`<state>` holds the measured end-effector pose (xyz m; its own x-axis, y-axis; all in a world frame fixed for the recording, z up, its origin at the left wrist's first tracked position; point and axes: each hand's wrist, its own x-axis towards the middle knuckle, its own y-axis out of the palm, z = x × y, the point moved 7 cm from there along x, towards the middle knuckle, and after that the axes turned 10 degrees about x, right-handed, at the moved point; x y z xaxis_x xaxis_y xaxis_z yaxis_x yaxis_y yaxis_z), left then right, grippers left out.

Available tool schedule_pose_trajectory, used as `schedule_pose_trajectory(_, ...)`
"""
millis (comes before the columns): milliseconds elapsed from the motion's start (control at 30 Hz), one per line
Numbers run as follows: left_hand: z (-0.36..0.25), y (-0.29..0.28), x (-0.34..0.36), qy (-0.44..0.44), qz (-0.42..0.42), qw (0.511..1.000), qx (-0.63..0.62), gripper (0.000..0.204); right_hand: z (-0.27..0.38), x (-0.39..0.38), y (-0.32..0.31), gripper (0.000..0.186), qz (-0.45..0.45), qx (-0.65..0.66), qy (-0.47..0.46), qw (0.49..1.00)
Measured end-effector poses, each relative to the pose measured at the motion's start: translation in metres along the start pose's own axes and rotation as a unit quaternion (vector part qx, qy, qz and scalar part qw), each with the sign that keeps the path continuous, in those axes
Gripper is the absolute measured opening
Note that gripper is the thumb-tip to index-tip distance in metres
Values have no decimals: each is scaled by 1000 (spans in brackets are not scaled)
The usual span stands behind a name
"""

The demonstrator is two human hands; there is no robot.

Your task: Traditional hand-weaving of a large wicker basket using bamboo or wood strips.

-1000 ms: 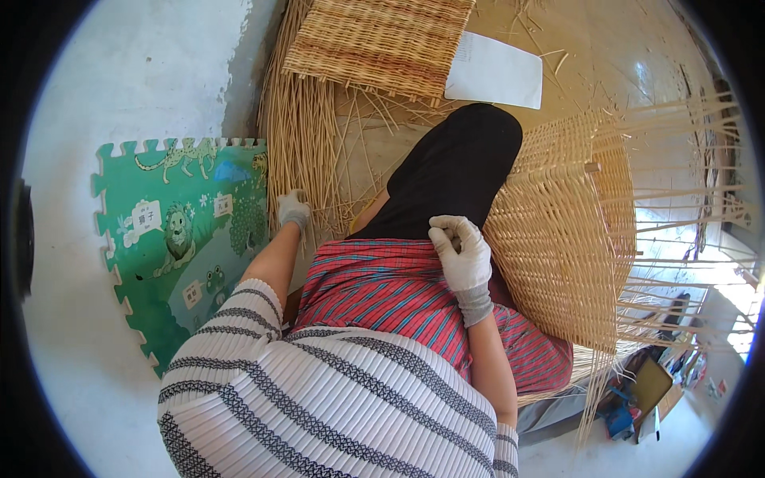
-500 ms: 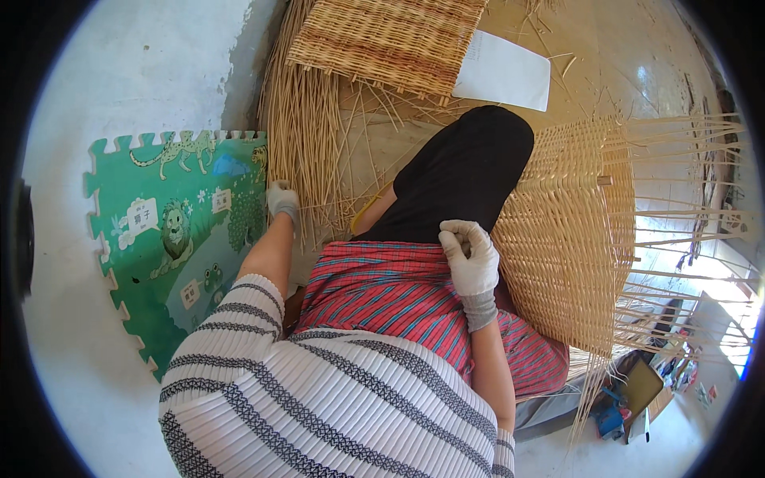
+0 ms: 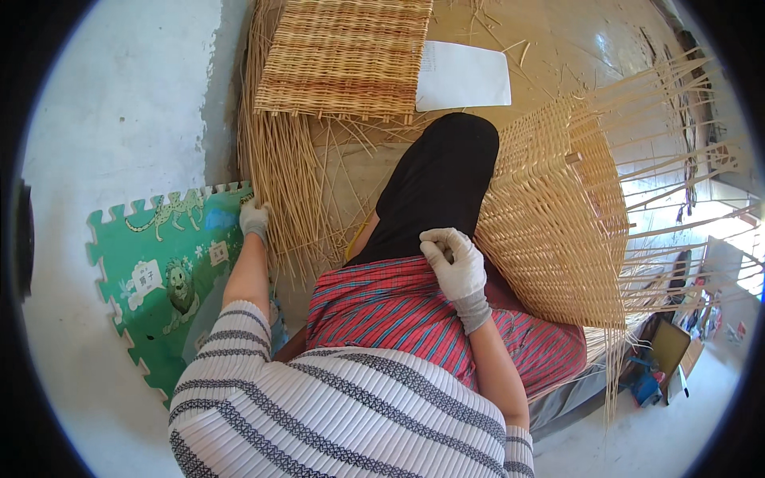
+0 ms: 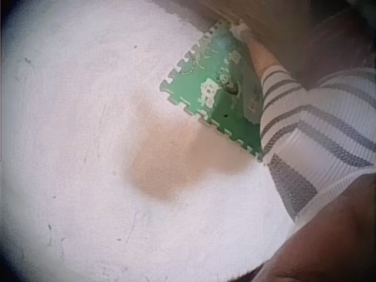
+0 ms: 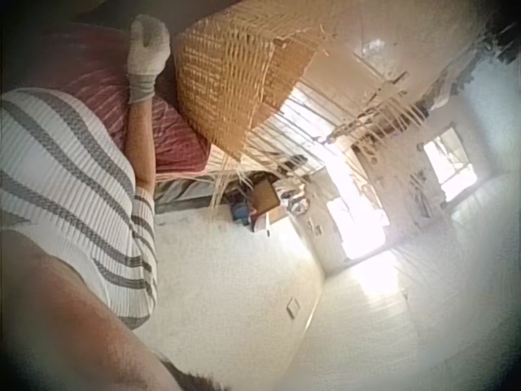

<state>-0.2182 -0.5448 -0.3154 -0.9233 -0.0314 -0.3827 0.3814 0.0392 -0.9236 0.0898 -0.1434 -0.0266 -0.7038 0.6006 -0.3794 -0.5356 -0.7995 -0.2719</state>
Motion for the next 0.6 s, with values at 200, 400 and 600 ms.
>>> schedule_pose_trajectory(200, -43, -60, -10, -122, -72, 710, -689, 41, -13, -1, -6, 13, 8, 18, 7, 1000)
schedule_pose_trajectory(400, -273, -220, -142, 208, 300, 383, -849, 32, -9, -18, -29, 20, 31, 131, 66, 989)
schedule_pose_trajectory(600, -412, -260, -364, 779, 198, 528, -275, 19, 41, -51, -102, 49, -37, 347, -79, 934)
